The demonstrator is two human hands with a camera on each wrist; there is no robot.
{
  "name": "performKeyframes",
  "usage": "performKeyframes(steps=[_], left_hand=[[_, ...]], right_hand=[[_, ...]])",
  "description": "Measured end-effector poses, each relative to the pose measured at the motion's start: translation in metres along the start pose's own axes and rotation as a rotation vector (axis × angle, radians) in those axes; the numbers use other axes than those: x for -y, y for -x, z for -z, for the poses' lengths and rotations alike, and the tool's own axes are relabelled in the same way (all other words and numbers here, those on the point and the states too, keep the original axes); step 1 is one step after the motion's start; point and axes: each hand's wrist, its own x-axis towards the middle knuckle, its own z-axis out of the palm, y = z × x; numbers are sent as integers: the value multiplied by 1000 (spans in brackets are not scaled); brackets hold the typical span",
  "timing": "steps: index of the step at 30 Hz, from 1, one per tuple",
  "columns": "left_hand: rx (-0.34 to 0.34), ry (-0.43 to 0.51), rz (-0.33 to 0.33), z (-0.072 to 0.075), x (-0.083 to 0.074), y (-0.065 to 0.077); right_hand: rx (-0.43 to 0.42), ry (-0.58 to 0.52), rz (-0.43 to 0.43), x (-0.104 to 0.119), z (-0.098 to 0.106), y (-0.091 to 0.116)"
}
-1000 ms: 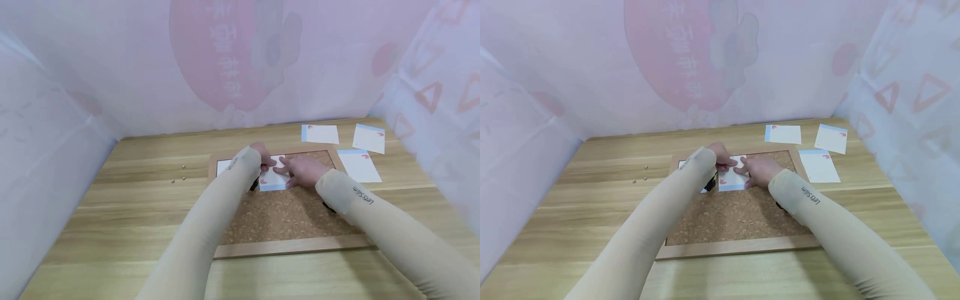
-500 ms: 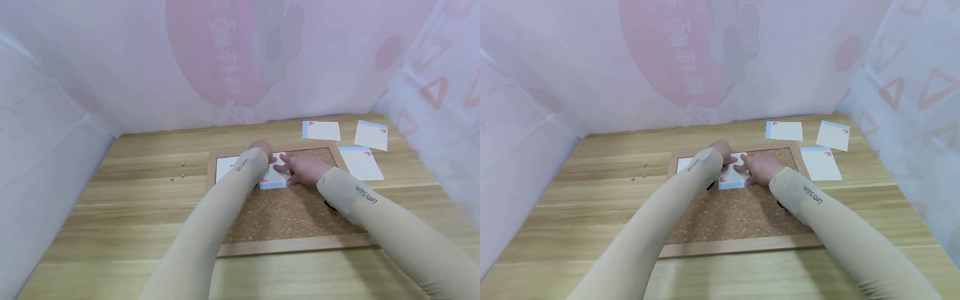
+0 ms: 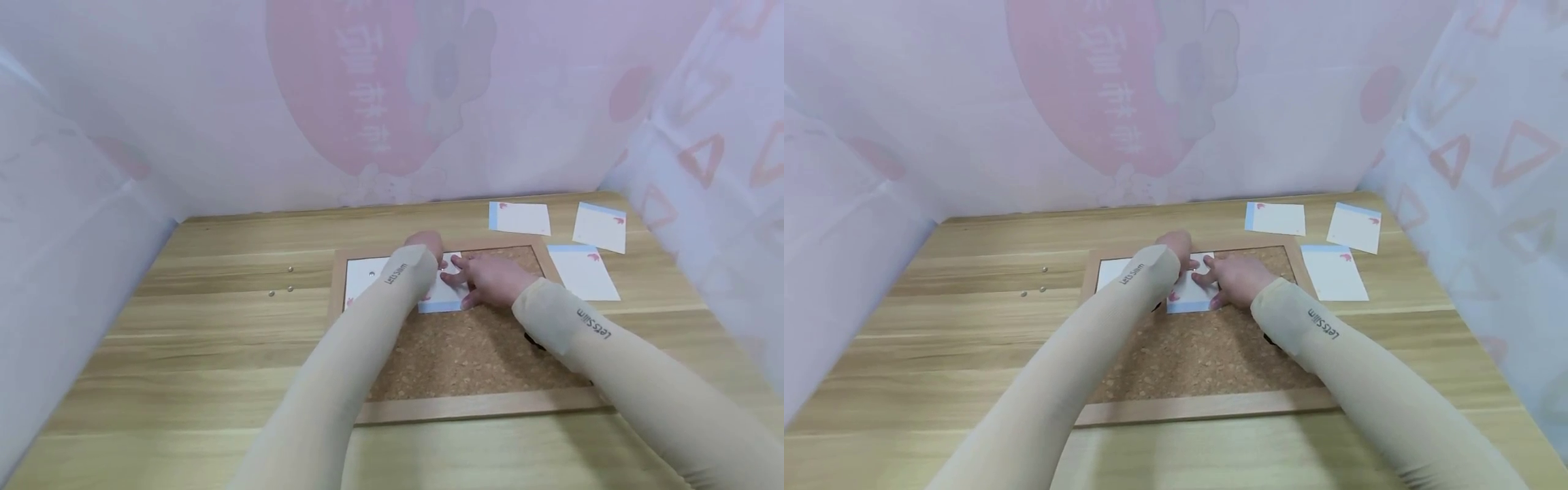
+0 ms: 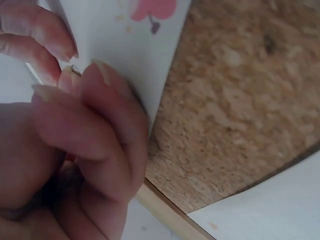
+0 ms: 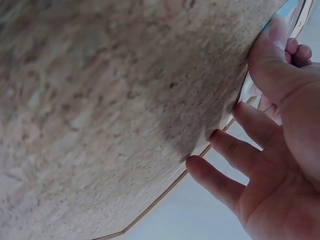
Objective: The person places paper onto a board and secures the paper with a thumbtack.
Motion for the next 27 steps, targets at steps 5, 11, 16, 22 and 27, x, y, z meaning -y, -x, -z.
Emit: performKeyframes(steps=[5,11,16,22,27], left_hand=[[1,-4,-5,-1,-3,-7],[4,-18,-28,-1,-1,-12],[7,36,-18,0,3,-9],[5,142,6,-3,5,-11],[19,51,-39,-6,8,-18]], right_hand=[[-3,-5,21,-5,-1,1],[-18,7,35,-11,-4,-2],[-38,-31,87,-21,-7,-1],[-121,-100,18,-44,9,19],[-226,-81,-158,-69,33,53]])
